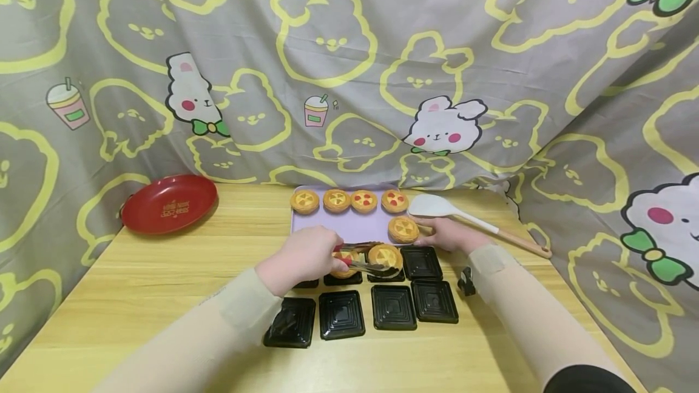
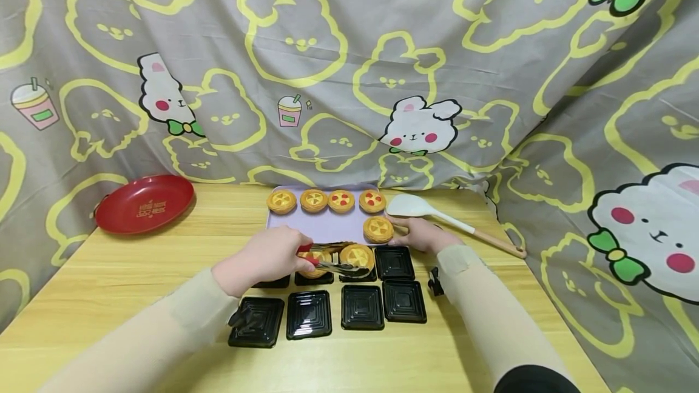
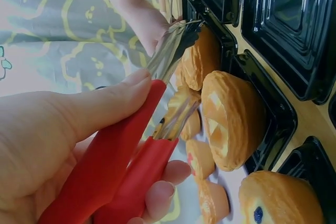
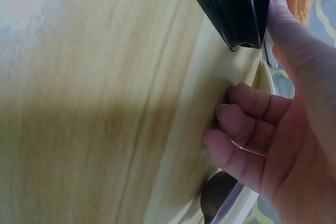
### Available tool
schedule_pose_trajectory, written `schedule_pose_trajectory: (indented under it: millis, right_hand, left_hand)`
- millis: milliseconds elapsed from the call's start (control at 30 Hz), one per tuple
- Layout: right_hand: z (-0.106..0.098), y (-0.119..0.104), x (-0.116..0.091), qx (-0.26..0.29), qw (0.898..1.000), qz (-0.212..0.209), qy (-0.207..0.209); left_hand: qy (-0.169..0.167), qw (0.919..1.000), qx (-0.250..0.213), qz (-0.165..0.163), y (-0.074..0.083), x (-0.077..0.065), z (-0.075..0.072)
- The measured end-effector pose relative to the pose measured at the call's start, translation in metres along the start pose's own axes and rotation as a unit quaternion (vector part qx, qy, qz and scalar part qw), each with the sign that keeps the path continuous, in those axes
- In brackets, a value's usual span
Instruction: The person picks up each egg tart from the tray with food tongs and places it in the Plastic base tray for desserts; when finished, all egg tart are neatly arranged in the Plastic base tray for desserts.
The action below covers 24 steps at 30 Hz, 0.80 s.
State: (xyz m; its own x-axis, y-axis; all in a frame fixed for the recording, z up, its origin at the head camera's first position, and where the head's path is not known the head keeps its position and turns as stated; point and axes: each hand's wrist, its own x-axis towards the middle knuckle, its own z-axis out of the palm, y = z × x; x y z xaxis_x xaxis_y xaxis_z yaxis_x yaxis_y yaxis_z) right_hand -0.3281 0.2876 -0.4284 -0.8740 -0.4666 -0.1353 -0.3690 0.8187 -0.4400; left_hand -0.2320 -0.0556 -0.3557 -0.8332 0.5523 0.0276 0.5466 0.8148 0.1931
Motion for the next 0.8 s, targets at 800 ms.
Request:
schedule_pose_trajectory:
  millis: [800]
  right_hand:
    - [0.0,0.006,0.003,-0.004,1.0,-0.008,-0.008]
  left_hand:
    - [-0.009,0.996,-0.06,-0.066,-0.004,0.068,-0.008]
